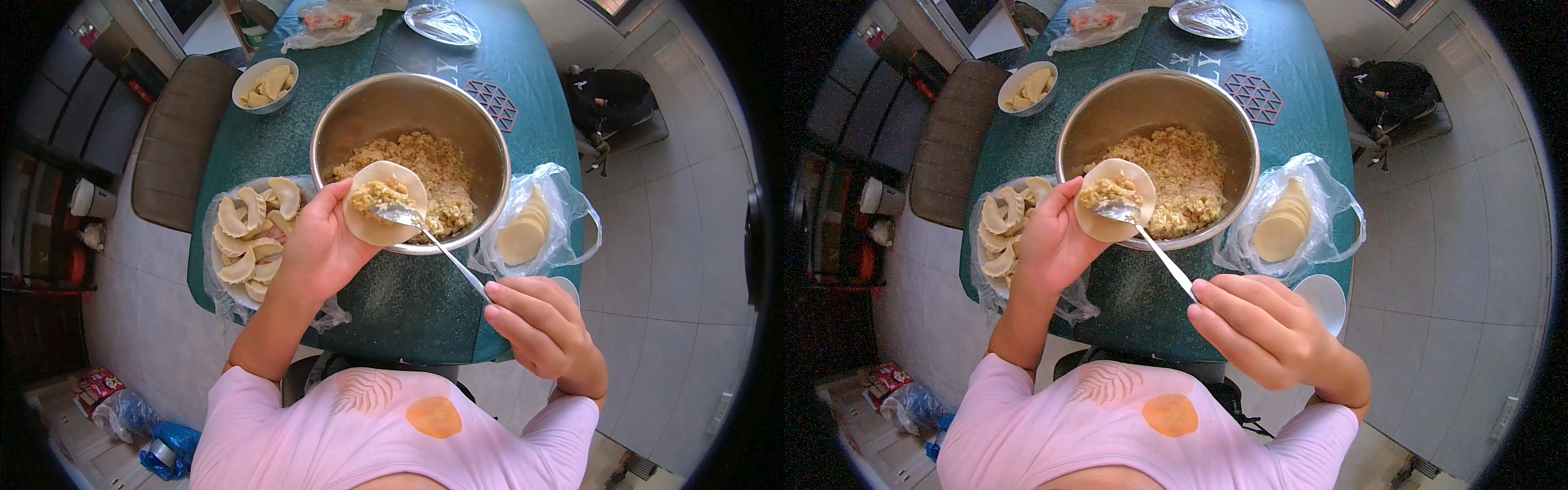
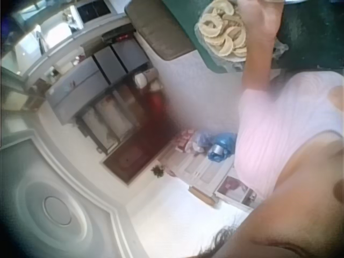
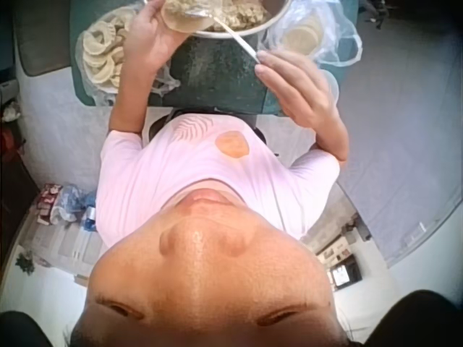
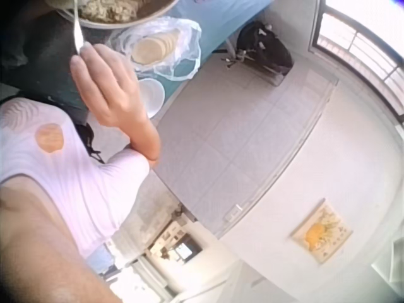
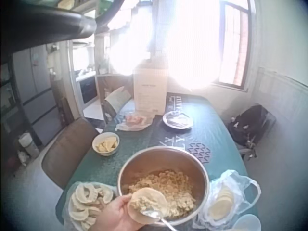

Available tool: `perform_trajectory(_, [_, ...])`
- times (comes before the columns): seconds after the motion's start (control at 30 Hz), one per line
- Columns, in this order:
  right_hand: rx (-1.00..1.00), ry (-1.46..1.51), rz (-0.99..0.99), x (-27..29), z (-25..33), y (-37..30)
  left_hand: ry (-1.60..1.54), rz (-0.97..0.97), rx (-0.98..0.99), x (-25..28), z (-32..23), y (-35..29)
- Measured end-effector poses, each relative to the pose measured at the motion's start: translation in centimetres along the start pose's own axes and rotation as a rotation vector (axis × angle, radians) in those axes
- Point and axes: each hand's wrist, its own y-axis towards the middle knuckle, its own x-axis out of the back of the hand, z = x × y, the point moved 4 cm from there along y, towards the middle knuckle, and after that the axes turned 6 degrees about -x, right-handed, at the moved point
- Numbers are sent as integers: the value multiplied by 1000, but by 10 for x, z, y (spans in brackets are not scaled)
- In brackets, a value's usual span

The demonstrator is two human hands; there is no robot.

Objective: The person assembles dumplings by placing a spoonful of filling onto a round wrapper and folding the edges to seal them. The finished dumplings are placed on a plate next to the workstation.

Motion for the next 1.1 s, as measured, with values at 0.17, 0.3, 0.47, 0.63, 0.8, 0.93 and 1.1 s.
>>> perform_trajectory(0.17, [12, -47, -44, 3, 1, -1, 41, -52, 11, -1, 2, -1])
perform_trajectory(0.3, [131, -116, 58, -12, -1, 4, 108, -93, 23, -9, 8, -1])
perform_trajectory(0.47, [132, -166, 68, -9, -4, 0, -23, -89, 51, 6, 3, -2])
perform_trajectory(0.63, [118, -105, 91, -14, 0, 0, -32, 13, 85, 1, 4, -2])
perform_trajectory(0.8, [-33, -8, -55, -1, -13, -4, -3, -98, 12, 6, 2, -2])
perform_trajectory(0.93, [-77, -32, -83, -7, -22, -5, 0, -91, 7, 7, 1, -2])
perform_trajectory(1.1, [-69, 22, -45, -12, -17, -6, -52, -66, -2, 12, 1, -2])
